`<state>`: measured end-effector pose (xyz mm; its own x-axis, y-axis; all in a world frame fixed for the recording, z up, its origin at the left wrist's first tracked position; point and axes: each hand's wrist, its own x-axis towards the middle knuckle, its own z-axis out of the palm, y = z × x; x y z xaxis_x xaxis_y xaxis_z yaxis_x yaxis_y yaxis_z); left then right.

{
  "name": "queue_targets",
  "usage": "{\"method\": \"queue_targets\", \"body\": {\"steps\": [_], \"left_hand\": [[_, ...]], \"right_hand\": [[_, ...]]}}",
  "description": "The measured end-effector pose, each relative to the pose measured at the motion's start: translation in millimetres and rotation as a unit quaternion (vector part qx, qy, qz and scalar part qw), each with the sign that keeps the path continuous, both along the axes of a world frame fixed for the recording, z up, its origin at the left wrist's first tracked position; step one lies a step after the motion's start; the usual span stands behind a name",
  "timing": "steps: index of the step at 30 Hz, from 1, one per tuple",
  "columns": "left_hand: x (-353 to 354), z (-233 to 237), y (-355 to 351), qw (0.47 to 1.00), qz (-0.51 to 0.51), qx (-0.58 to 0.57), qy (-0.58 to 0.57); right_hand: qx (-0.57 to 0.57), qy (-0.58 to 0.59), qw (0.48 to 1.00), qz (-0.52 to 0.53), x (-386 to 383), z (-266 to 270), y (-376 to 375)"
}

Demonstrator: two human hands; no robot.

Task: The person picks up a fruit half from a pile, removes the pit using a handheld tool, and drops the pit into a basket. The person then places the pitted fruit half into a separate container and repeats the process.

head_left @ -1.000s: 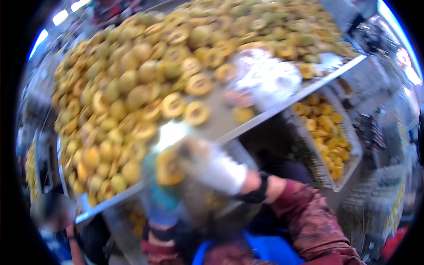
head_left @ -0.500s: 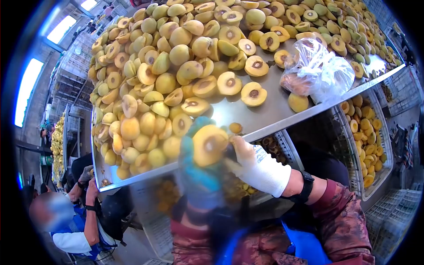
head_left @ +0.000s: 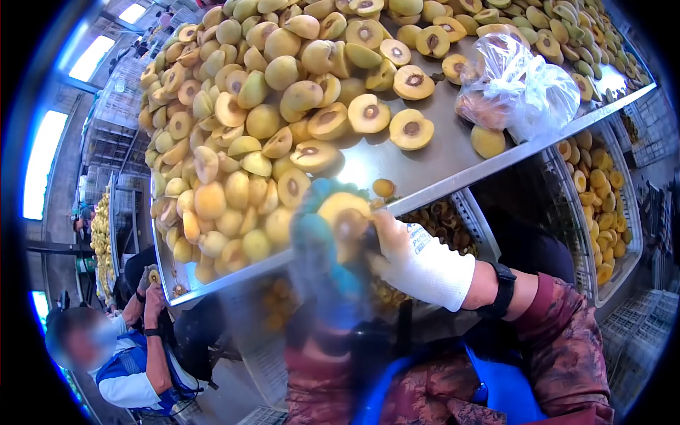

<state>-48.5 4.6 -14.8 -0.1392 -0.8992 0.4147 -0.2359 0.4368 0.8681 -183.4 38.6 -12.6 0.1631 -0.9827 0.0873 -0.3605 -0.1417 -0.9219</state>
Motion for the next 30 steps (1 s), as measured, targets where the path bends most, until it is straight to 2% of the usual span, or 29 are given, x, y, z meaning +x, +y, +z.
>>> {"method": "queue_targets", "body": {"steps": [5, 7, 13, 17, 20, 22, 24, 28, 30], "left_hand": [[-2, 2, 2, 0.999, 0.018, -0.009, -0.048], [0, 0, 1, 1.000, -0.002, -0.012, -0.026], [3, -4, 1, 1.000, -0.004, -0.016, -0.013], [6, -5, 0, 1.000, -0.007, -0.020, -0.010], [16, -6, -2, 0.999, -0.035, 0.029, 0.025], [15, 0, -4, 0.984, -0.089, 0.116, 0.104], [11, 16, -5, 0.925, -0.177, 0.237, 0.237], [13, 18, -4, 0.934, -0.169, 0.237, 0.207], [13, 15, -8, 0.939, -0.199, 0.200, 0.195]], "right_hand": [[-0.029, -0.028, 0.999, 0.006, 2, -6, 4], [-0.046, -0.036, 0.998, 0.018, 3, -12, 6], [0.022, -0.104, 0.993, 0.049, 4, -9, 11], [0.063, -0.068, 0.994, 0.050, 3, -4, 16], [0.095, -0.050, 0.992, 0.060, 4, -8, 20], [0.126, -0.035, 0.990, 0.061, 0, 3, 22], [0.169, -0.069, 0.980, 0.078, -3, 9, 23], [0.188, -0.085, 0.974, 0.094, -2, 5, 27], [0.113, -0.065, 0.989, 0.066, 4, -4, 29]]}}
